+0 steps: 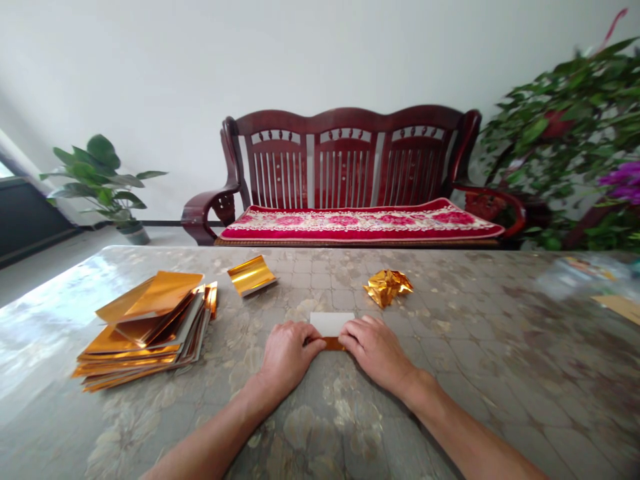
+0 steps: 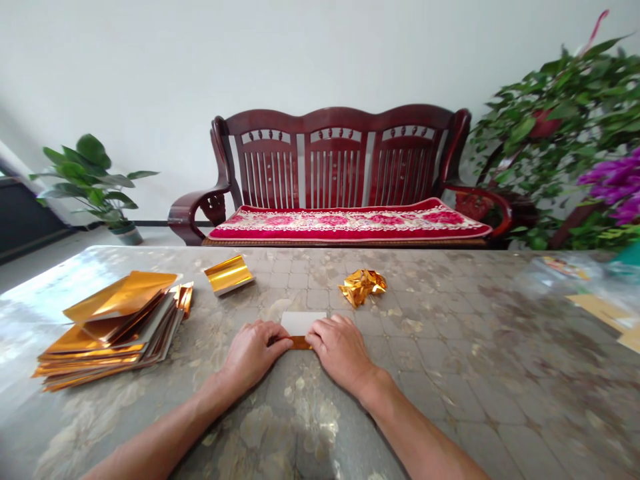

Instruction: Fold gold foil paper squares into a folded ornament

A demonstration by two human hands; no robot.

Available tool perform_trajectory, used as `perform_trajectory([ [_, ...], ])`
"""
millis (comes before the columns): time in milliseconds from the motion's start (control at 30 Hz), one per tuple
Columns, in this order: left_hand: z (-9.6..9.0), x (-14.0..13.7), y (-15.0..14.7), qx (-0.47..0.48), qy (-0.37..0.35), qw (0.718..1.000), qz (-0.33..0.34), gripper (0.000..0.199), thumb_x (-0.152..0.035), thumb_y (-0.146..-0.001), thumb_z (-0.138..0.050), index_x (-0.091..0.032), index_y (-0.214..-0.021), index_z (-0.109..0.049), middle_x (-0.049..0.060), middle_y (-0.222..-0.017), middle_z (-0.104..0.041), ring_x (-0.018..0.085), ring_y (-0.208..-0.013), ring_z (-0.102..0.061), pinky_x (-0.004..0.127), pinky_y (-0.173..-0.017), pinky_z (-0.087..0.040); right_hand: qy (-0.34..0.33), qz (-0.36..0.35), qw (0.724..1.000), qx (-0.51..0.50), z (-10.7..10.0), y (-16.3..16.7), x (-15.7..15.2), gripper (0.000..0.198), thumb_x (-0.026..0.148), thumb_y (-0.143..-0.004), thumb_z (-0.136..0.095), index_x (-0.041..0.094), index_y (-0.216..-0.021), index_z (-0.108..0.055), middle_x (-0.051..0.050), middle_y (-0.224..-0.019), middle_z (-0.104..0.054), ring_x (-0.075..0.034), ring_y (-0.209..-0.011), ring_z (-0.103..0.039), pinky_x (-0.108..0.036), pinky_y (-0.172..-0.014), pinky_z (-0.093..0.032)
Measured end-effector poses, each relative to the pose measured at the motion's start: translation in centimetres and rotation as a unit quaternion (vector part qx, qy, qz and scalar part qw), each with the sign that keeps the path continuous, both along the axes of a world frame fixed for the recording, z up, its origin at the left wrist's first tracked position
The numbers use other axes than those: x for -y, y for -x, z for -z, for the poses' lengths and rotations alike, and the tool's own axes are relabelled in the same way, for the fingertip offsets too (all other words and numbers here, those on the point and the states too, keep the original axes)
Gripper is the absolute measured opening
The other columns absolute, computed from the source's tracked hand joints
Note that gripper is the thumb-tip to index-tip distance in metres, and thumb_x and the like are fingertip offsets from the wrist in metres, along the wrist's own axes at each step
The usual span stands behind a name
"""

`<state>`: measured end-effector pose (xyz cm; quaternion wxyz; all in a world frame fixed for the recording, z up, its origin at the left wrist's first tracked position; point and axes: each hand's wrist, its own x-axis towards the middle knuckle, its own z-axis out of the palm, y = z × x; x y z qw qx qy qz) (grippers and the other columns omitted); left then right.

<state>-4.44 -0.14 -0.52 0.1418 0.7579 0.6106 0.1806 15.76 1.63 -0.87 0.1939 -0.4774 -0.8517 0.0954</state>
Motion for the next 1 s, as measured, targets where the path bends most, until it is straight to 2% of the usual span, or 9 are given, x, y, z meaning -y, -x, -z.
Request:
perform_trajectory([
  [200, -0.7, -0.2, -0.1, -0.014, 0.012, 1.0, -0.001, 0.025, -0.036, -0.092, -0.055, -0.025, -0.074, -0.07, -0.003, -0.076, -0.072, 0.016, -0.076, -0.063, 0.028, -0.068, -0.03, 0.019, 0.036, 0.999, 0.005, 0.0, 0.1, -0.2, 0.016, 0.03, -0.093, -0.057, 0.024, -0.083, -0.067, -0.001, -0.08, -0.069, -0.018, -0.081, -0.06, -0.028, -0.071, -0.036],
  [367, -1.1, -0.4, -0.1, -0.027, 0.027, 0.999, -0.011, 0.03, -0.036, -0.093, -0.051, -0.023, -0.071, -0.068, -0.001, -0.072, -0.071, 0.016, -0.071, -0.063, 0.027, -0.063, -0.029, 0.026, 0.023, 0.999, -0.02, 0.1, 0.1, -0.4, 0.014, 0.028, -0.094, -0.054, 0.025, -0.089, -0.067, -0.001, -0.089, -0.071, -0.017, -0.088, -0.062, -0.028, -0.075, -0.038],
  [533, -1.0, -0.4, -0.1, -0.026, 0.026, 0.999, -0.021, 0.021, -0.033, -0.091, -0.053, -0.025, -0.08, -0.069, -0.002, -0.076, -0.072, 0.016, -0.073, -0.064, 0.027, -0.066, -0.031, 0.03, 0.036, 0.999, -0.017, 0.3, 0.1, -0.6, 0.013, 0.032, -0.092, -0.059, 0.025, -0.085, -0.067, 0.001, -0.084, -0.071, -0.017, -0.084, -0.062, -0.028, -0.073, -0.037],
  [833, -0.8, -0.4, -0.2, -0.033, 0.017, 0.999, -0.017, 0.02, -0.032, -0.091, -0.053, -0.024, -0.08, -0.068, 0.0, -0.077, -0.073, 0.019, -0.075, -0.065, 0.027, -0.068, -0.033, 0.014, 0.041, 0.999, 0.002, 0.1, 0.4, -0.5, 0.016, 0.031, -0.092, -0.058, 0.024, -0.08, -0.066, 0.0, -0.081, -0.071, -0.017, -0.08, -0.06, -0.028, -0.068, -0.034],
  [1000, -0.7, -0.6, -0.1, 0.016, 0.026, 0.999, -0.015, 0.018, -0.029, -0.093, -0.051, -0.024, -0.086, -0.067, -0.003, -0.075, -0.071, 0.016, -0.071, -0.064, 0.025, -0.066, -0.033, 0.042, 0.062, 0.997, 0.001, 0.0, 0.4, -0.7, 0.021, 0.033, -0.093, -0.055, 0.023, -0.079, -0.068, -0.001, -0.078, -0.07, -0.017, -0.077, -0.061, -0.027, -0.065, -0.033],
])
